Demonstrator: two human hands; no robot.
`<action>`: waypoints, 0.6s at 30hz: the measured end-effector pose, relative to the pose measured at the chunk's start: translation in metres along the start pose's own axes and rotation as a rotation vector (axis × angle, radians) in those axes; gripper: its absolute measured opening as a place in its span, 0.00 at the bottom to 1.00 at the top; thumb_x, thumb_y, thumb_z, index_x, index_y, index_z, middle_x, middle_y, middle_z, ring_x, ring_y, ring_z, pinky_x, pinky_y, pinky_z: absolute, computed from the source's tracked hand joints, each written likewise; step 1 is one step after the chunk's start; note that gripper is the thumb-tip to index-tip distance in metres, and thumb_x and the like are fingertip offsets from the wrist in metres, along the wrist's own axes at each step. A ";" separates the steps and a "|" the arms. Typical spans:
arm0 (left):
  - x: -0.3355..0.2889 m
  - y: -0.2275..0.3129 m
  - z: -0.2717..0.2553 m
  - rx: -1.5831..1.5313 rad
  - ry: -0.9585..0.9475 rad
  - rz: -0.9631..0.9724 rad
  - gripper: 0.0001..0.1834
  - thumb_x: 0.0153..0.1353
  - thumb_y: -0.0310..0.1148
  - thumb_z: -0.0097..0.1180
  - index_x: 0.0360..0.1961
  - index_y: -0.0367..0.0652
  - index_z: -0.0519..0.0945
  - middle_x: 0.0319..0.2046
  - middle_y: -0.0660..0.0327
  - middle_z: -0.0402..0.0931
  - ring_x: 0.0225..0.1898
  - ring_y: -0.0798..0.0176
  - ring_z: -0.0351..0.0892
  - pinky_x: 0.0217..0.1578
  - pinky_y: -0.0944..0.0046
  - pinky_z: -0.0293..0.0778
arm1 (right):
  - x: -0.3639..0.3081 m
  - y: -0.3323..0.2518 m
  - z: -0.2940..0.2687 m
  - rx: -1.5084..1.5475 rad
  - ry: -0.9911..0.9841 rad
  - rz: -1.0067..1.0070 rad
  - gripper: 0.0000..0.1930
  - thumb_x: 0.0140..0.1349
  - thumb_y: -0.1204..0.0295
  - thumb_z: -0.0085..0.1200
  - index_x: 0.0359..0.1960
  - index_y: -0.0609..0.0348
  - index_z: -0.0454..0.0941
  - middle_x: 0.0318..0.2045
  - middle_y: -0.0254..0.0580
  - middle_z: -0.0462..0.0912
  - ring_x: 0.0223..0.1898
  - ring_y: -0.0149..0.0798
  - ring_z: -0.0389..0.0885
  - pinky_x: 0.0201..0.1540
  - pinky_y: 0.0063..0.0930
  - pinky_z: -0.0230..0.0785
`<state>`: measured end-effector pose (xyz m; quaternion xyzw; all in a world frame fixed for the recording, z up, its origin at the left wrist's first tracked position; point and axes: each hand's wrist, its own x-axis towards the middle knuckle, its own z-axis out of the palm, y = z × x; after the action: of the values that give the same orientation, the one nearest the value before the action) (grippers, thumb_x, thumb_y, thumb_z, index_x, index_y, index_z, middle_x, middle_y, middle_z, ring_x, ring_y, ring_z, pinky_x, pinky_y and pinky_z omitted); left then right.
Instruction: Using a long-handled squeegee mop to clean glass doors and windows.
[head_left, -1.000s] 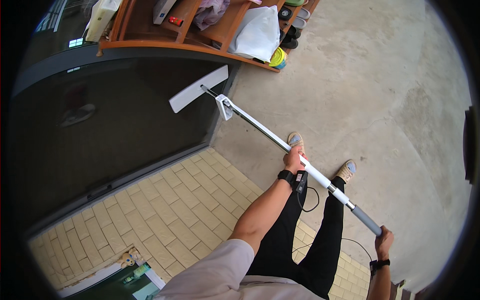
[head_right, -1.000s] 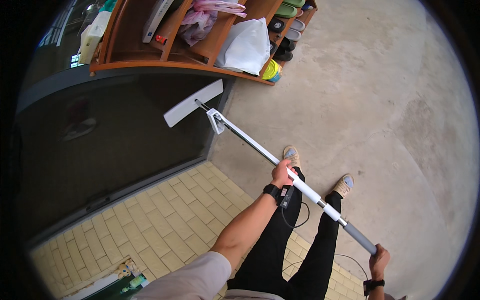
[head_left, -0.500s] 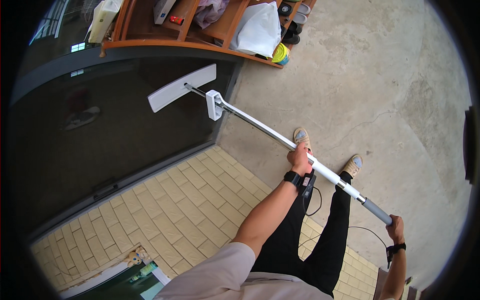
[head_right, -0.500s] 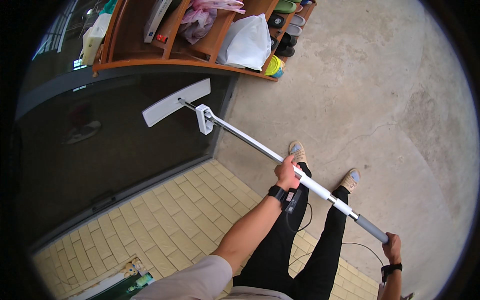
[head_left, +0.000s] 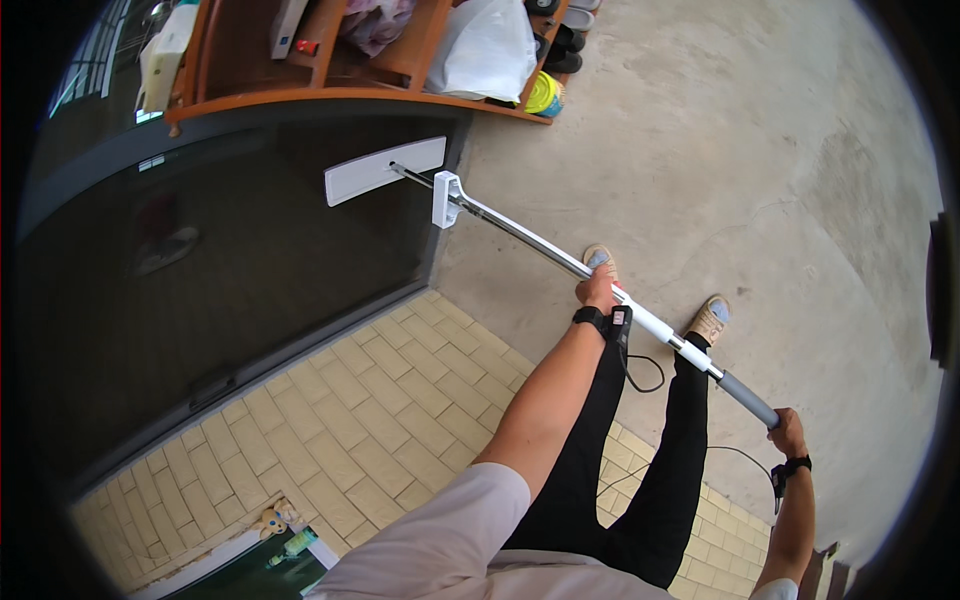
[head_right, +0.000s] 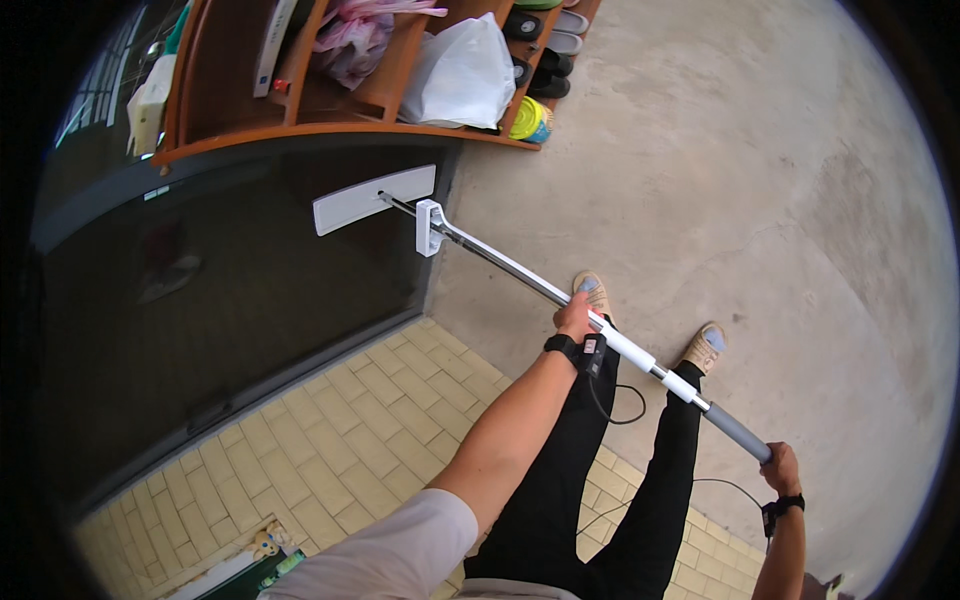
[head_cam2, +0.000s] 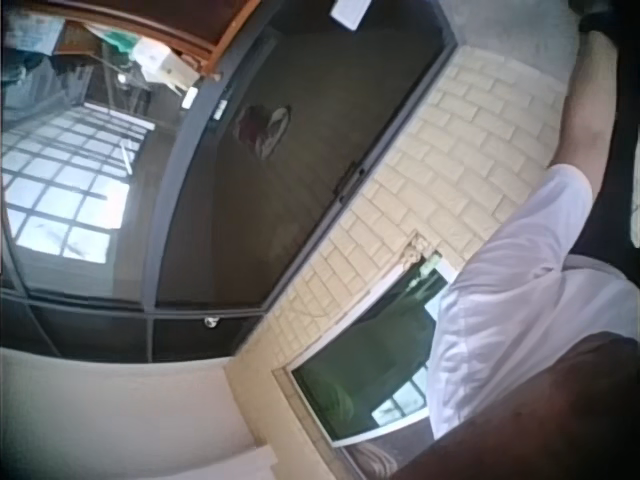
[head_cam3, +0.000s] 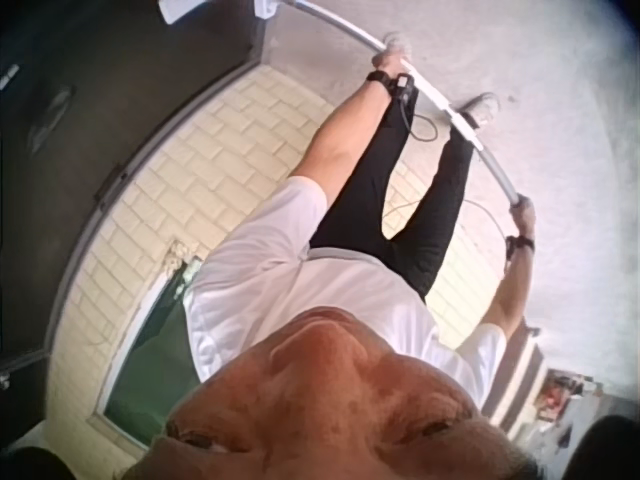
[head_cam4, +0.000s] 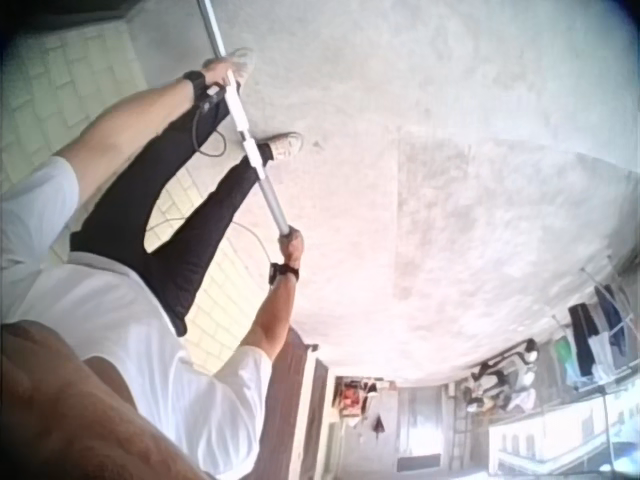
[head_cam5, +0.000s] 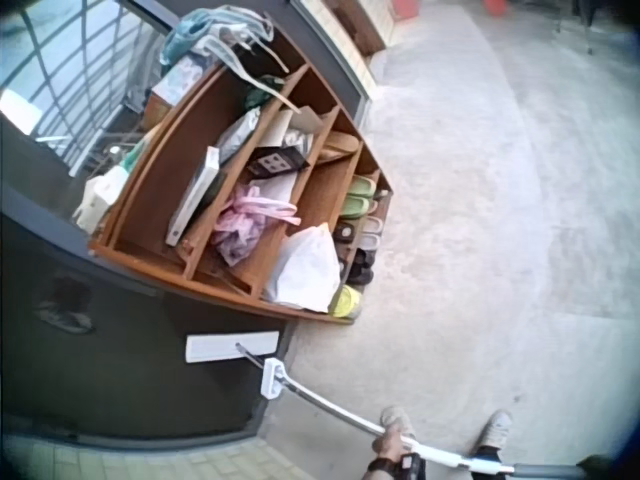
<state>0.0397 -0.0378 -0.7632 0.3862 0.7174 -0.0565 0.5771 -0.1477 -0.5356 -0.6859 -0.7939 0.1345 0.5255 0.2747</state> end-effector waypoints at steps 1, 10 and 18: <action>0.016 0.009 -0.010 0.048 -0.006 0.025 0.15 0.61 0.36 0.62 0.33 0.39 0.69 0.23 0.60 0.68 0.20 0.60 0.72 0.22 0.56 0.77 | 0.011 -0.006 0.012 -0.009 0.003 -0.059 0.06 0.37 0.77 0.60 0.21 0.61 0.80 0.21 0.56 0.81 0.28 0.56 0.83 0.32 0.44 0.73; 0.025 0.006 -0.011 0.031 -0.001 -0.027 0.15 0.62 0.37 0.62 0.36 0.39 0.69 0.24 0.60 0.67 0.21 0.60 0.71 0.22 0.54 0.76 | 0.026 0.016 0.039 -0.054 0.070 -0.114 0.08 0.43 0.77 0.59 0.28 0.61 0.84 0.25 0.57 0.83 0.31 0.59 0.82 0.35 0.45 0.75; -0.014 0.006 -0.007 -0.022 0.059 0.027 0.15 0.60 0.34 0.63 0.33 0.39 0.68 0.23 0.61 0.68 0.21 0.61 0.71 0.21 0.58 0.74 | 0.037 0.058 0.051 -0.051 0.140 -0.130 0.08 0.45 0.80 0.58 0.30 0.61 0.83 0.28 0.59 0.82 0.33 0.61 0.81 0.36 0.49 0.74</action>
<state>0.0384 -0.0366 -0.7466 0.3910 0.7292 -0.0296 0.5607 -0.2007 -0.5506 -0.7521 -0.8424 0.0883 0.4531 0.2779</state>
